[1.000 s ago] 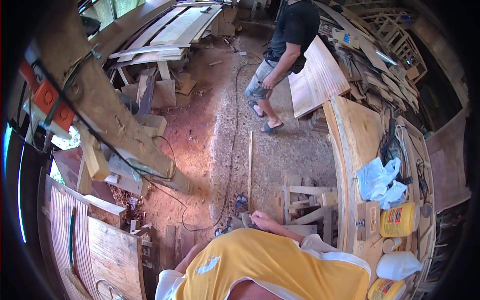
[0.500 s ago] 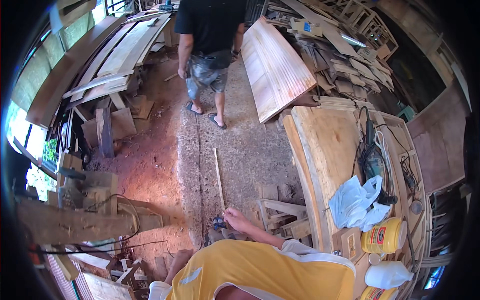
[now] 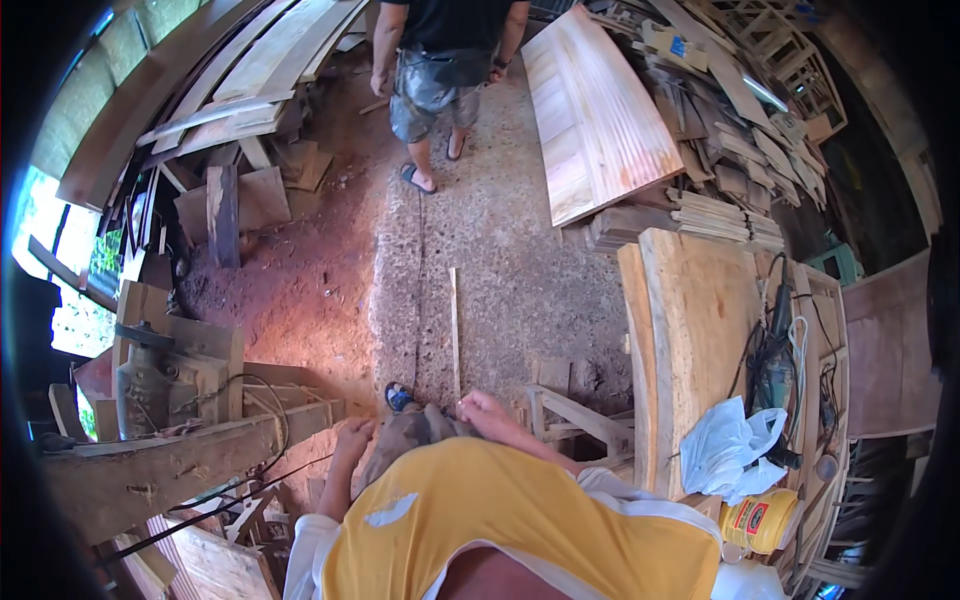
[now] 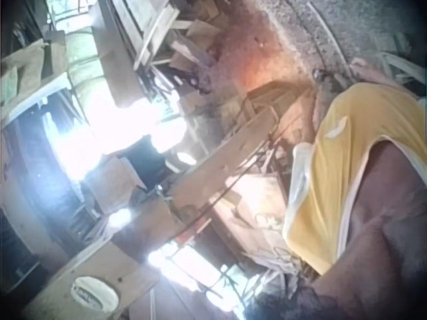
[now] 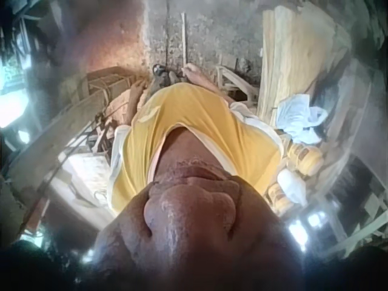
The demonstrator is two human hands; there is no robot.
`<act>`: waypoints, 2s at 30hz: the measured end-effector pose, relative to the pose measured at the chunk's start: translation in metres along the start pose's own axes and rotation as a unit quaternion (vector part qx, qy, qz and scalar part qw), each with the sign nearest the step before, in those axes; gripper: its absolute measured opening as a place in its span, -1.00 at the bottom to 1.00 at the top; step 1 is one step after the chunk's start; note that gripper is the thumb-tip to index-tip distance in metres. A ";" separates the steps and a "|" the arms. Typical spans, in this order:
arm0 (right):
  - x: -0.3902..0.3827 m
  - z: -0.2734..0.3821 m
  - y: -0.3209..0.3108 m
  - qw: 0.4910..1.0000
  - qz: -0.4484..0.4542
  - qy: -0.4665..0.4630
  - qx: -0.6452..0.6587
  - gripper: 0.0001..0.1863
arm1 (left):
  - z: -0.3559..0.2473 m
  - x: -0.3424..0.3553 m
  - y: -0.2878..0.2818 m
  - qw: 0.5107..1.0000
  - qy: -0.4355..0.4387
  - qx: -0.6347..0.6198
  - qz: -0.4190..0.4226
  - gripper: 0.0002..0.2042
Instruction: The person holds a router bit and uses a bench grinder to sharpen its edge.
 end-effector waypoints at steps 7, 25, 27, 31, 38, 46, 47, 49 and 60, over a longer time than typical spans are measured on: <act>0.051 0.064 0.030 1.000 0.002 0.002 0.005 -0.78 | -0.020 0.081 -0.028 0.995 0.097 -0.023 -0.031 -0.63; 0.181 0.109 0.107 0.984 0.120 -0.096 -0.086 -0.80 | -0.096 0.096 -0.087 0.987 0.037 -0.128 -0.084 -0.63; 0.209 0.118 0.119 0.981 0.141 -0.095 -0.087 -0.80 | -0.108 0.104 -0.098 0.985 0.049 -0.122 -0.109 -0.63; 0.254 0.166 0.130 0.977 0.174 -0.075 -0.094 -0.80 | -0.140 0.121 -0.110 0.968 0.064 -0.157 -0.185 -0.67; 0.335 0.197 0.128 0.969 0.212 -0.058 -0.114 -0.83 | -0.205 0.136 -0.121 0.937 0.095 -0.138 -0.305 -0.69; 0.378 0.212 0.164 0.930 0.306 -0.099 -0.179 -0.80 | -0.203 0.107 -0.101 0.926 0.022 -0.099 -0.363 -0.66; 0.379 0.212 0.172 0.926 0.319 -0.099 -0.178 -0.80 | -0.199 0.102 -0.096 0.929 0.005 -0.109 -0.353 -0.66; 0.377 0.215 0.192 0.916 0.338 -0.115 -0.182 -0.80 | -0.184 0.095 -0.088 0.929 -0.015 -0.131 -0.346 -0.65; 0.313 0.223 0.249 0.861 0.462 -0.124 -0.173 -0.82 | -0.115 0.063 -0.084 0.889 -0.067 -0.147 -0.427 -0.61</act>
Point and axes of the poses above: each hand's wrist, its own x-axis towards the middle knuckle, its own y-axis out of the palm, z = x × y, the point moved 5 cm from there along x, towards the middle knuckle, and after that the axes turned 13 degrees about -z, right-handed, at the moved point
